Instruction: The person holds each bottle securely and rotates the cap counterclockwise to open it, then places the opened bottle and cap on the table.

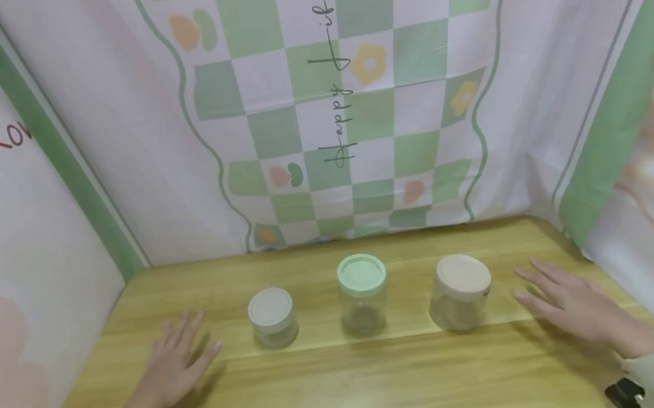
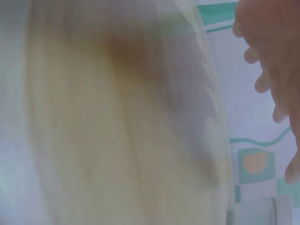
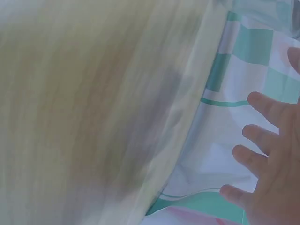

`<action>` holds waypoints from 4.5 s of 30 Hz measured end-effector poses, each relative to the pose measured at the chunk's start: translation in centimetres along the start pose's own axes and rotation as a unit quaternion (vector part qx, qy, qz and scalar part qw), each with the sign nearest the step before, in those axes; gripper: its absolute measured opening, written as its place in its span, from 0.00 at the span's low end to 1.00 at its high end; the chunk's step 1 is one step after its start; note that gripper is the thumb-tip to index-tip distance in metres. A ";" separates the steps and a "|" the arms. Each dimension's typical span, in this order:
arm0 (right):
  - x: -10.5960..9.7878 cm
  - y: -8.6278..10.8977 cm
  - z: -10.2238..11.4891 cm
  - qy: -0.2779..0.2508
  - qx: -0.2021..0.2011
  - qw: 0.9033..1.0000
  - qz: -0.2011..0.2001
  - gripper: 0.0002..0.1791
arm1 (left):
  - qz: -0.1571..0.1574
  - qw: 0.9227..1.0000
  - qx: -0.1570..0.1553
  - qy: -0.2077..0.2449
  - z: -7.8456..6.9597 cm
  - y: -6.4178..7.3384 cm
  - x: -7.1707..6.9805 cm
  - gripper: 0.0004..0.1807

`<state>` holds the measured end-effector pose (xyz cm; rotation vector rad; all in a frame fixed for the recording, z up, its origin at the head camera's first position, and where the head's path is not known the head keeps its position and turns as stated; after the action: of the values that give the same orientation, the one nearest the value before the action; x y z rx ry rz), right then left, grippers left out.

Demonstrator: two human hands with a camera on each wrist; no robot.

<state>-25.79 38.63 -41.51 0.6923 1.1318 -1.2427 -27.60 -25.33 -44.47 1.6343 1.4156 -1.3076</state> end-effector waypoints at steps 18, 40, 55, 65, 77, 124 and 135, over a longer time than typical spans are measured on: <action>-1.7 -1.8 4.2 -0.069 -0.056 0.995 -0.043 0.27 | 0.039 0.972 0.019 0.232 -1.6 -0.7 1.5 0.46; -1.9 -4.6 9.9 -0.076 -0.107 0.990 -0.047 0.27 | 0.047 0.925 -0.015 0.376 -4.5 -3.6 4.7 0.61; -1.6 -7.2 14.1 -0.078 -0.137 0.987 -0.031 0.28 | 0.040 0.919 -0.058 0.388 -5.8 -4.9 5.4 0.57; -0.8 -8.9 18.6 -0.079 -0.184 0.979 -0.021 0.29 | 0.040 0.917 -0.074 0.390 -5.9 -5.3 5.9 0.59; 1.5 -10.7 23.8 -0.101 -0.216 0.971 -0.002 0.29 | 0.037 0.908 -0.064 0.413 -6.3 -5.4 5.9 0.56; 13.4 -14.4 35.6 -0.105 -0.128 0.982 -0.094 0.33 | 0.049 0.905 -0.058 0.419 -6.5 -5.4 5.7 0.50; 14.3 -14.8 36.4 -0.055 -0.117 0.988 -0.084 0.40 | 0.043 0.902 -0.059 0.426 -6.6 -5.1 5.5 0.48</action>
<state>-30.69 -2.87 -40.14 0.3525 1.2401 -1.2478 -30.89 -16.17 -46.59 2.2761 1.8102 -0.4056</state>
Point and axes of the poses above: each hand's wrist, its own y-axis away from the middle knuckle, its own x-axis out of the palm, z = x × y, the point moved 6 cm from there along -y, towards the middle knuckle, and after that the axes turned 5 degrees about -y, right-handed, at the moved point
